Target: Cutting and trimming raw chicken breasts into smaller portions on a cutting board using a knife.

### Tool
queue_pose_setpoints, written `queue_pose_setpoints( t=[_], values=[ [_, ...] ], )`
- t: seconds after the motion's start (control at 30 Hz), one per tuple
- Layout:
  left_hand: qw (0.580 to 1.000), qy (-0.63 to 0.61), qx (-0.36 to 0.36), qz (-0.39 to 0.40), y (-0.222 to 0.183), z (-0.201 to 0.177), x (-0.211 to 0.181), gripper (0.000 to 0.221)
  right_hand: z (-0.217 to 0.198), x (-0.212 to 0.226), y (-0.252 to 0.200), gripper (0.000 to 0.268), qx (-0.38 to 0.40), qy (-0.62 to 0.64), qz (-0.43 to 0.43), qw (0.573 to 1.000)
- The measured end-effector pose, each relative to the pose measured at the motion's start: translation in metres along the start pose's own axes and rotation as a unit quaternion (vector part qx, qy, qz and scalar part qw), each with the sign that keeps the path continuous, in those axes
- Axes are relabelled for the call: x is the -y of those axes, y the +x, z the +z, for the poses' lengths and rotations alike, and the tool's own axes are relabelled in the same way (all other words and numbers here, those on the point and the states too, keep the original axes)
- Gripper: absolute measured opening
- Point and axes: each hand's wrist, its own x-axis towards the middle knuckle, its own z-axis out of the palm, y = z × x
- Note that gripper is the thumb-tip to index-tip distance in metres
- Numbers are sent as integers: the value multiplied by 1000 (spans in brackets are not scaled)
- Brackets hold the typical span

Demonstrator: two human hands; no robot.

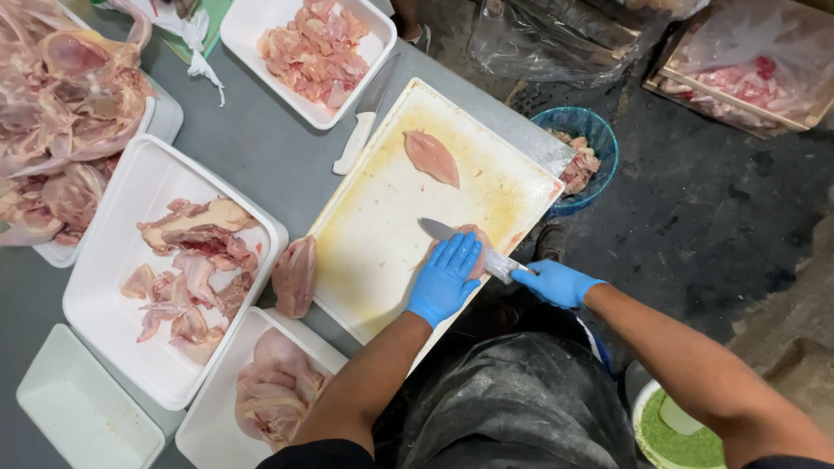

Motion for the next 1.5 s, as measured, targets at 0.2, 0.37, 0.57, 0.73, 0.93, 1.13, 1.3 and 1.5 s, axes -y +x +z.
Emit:
queue_pose_setpoints(
  t=[0.2, 0.37, 0.57, 0.73, 0.93, 1.13, 1.3, 1.5],
  values=[
    [1000, -25, 6, -16, 6, -10, -2, 74, 3, -2, -28, 56, -19, -113, 2, 993],
    [1000, 3, 0, -6, 8, -3, 3, 73, 26, 52, -21, 57, -14, -123, -28, 992],
    [1000, 6, 5, -9, 5, 0, -14, 74, 22, -8, -32, 55, -14, -138, 16, 990],
    [999, -15, 21, -27, 5, -8, -11, 74, 28, 27, -40, 54, -12, -160, 26, 987],
    [998, -8, 44, -41, 6, -13, -13, 72, 60, 26, -5, 56, 3, -138, -35, 990],
    [1000, -5, 12, -16, 6, -23, -18, 72, 58, 4, -39, 55, -1, -137, 1, 991],
    [999, -14, 4, -41, 4, -16, -18, 71, 67, 25, -25, 58, 28, -139, -27, 990],
    [1000, -8, -8, -13, 4, -22, -18, 73, 101, -35, 21, 57, 25, -87, -27, 995]
  ],
)
